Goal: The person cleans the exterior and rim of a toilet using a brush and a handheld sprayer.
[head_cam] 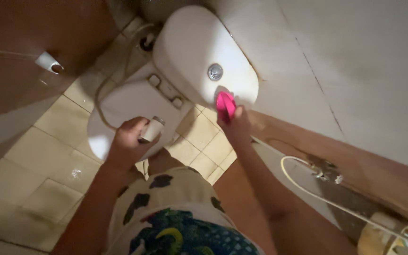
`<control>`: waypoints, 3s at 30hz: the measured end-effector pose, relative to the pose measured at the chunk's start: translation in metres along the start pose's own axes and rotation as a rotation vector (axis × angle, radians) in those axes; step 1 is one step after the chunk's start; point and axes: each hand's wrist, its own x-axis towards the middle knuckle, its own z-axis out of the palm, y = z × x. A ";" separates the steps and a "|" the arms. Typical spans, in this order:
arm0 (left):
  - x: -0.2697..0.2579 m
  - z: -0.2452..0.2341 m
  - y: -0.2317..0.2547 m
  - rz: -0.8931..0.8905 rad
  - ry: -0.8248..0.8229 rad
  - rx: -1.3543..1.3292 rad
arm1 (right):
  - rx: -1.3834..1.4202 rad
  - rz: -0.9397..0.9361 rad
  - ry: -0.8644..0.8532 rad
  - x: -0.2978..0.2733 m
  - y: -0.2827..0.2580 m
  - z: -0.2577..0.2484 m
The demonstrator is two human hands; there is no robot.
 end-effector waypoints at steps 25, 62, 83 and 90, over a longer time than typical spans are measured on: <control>-0.030 0.011 -0.038 -0.011 0.006 0.030 | 0.067 -0.074 0.124 0.095 -0.023 0.003; -0.043 0.045 -0.074 -0.040 -0.081 0.139 | -0.016 -0.247 0.138 0.218 -0.100 0.027; -0.052 0.020 -0.008 -0.321 -0.329 0.163 | 0.078 0.259 0.138 0.068 0.026 -0.030; -0.051 0.044 -0.048 -0.169 -0.328 0.251 | 0.019 0.127 0.211 0.092 -0.026 0.019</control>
